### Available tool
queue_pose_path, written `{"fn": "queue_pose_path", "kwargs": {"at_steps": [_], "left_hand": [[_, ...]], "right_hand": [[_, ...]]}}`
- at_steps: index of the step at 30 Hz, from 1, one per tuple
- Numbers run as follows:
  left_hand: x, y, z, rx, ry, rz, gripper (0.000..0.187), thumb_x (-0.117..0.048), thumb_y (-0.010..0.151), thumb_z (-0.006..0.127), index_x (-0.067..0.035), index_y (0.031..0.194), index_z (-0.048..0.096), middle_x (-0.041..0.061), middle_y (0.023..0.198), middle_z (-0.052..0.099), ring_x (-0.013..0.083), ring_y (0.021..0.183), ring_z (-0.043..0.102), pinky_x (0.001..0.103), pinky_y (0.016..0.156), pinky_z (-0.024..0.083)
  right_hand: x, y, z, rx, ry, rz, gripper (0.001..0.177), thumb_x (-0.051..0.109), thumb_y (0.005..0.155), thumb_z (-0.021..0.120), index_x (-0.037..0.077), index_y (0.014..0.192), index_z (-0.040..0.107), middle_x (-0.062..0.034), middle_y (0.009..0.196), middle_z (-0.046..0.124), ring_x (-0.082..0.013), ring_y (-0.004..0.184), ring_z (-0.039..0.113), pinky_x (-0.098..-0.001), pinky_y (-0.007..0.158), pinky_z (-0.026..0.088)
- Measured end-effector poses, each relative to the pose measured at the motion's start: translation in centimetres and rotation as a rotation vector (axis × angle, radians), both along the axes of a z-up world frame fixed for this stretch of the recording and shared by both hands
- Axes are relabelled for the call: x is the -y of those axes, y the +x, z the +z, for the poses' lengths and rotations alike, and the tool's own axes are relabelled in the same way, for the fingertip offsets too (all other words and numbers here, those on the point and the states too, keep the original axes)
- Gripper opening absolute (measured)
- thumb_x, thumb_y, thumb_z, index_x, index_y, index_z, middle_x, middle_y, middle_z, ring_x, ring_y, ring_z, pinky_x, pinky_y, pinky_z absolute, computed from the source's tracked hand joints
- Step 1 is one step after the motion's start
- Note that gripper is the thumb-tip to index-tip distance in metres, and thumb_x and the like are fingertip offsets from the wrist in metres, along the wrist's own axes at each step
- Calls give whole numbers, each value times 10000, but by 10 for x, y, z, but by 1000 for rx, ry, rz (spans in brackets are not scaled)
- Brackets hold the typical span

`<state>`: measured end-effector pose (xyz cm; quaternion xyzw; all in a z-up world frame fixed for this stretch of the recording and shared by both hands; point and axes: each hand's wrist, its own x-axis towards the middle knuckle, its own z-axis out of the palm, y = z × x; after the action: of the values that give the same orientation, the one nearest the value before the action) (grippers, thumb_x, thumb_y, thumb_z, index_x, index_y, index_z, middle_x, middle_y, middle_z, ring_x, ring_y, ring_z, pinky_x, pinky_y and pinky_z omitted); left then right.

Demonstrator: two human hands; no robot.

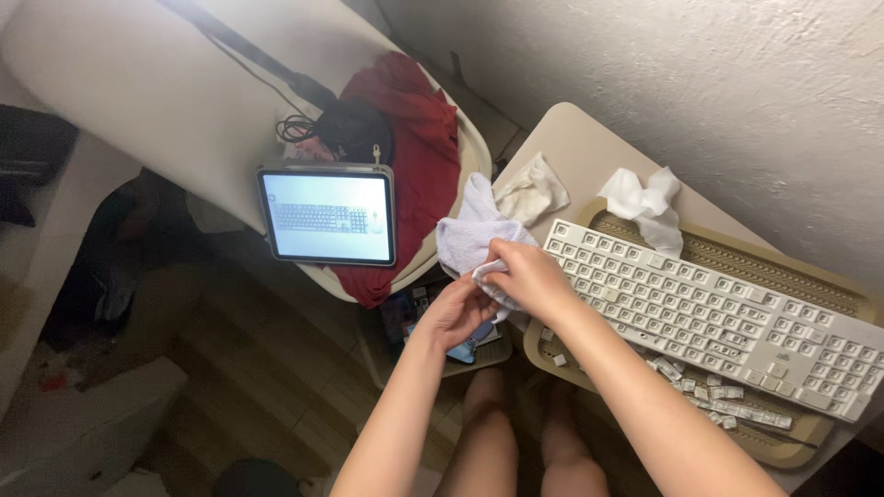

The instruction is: The person assembles a white keyboard by inserting keycaps into the keyboard base. They occasionally wipe the keycaps with a tissue before placing them. A tablet displaying a keyboard layout is visible nearby.

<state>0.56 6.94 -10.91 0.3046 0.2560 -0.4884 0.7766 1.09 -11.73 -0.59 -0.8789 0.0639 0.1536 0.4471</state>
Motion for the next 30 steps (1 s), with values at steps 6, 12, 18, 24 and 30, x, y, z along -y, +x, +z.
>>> {"fn": "queue_pose_path", "kwargs": {"at_steps": [6, 12, 18, 24, 30], "left_hand": [[1, -1, 2, -14, 5, 9, 399, -258, 1015, 631, -141, 1394, 580, 18, 1198, 667, 139, 1062, 636, 327, 906, 532], [2, -5, 6, -1, 39, -29, 420, -276, 1000, 646, -163, 1403, 607, -8, 1173, 678, 120, 1031, 628, 306, 887, 523], [4, -4, 8, 79, 43, -118, 401, -289, 1012, 661, -161, 1388, 600, -18, 1139, 672, 142, 1006, 619, 324, 863, 505], [7, 2, 31, 151, 115, -176, 491, -372, 1014, 600, -128, 1440, 589, -19, 1208, 692, 137, 1042, 635, 331, 920, 501], [14, 9, 44, 275, 206, -284, 492, -353, 1024, 597, -57, 1416, 627, 32, 1181, 712, 130, 1029, 649, 310, 944, 492]], "right_hand": [[-2, -6, 6, 147, -66, 30, 102, 170, 884, 702, 103, 960, 689, -151, 841, 743, -365, 870, 703, -482, 835, 518], [-10, -23, 2, 40, -126, -83, 166, 167, 831, 715, 72, 944, 641, -146, 883, 752, -419, 840, 659, -507, 748, 514], [-6, -35, -14, 50, -79, -100, 150, 147, 905, 673, 98, 1043, 645, -187, 873, 714, -400, 893, 686, -494, 794, 522], [-4, -38, -8, 230, -108, -54, 159, 103, 785, 697, 57, 916, 619, -168, 848, 747, -420, 789, 686, -519, 724, 513], [1, -35, -11, 69, -12, -146, 163, 119, 888, 685, 51, 1021, 621, -214, 887, 736, -411, 888, 717, -475, 743, 548]]}}
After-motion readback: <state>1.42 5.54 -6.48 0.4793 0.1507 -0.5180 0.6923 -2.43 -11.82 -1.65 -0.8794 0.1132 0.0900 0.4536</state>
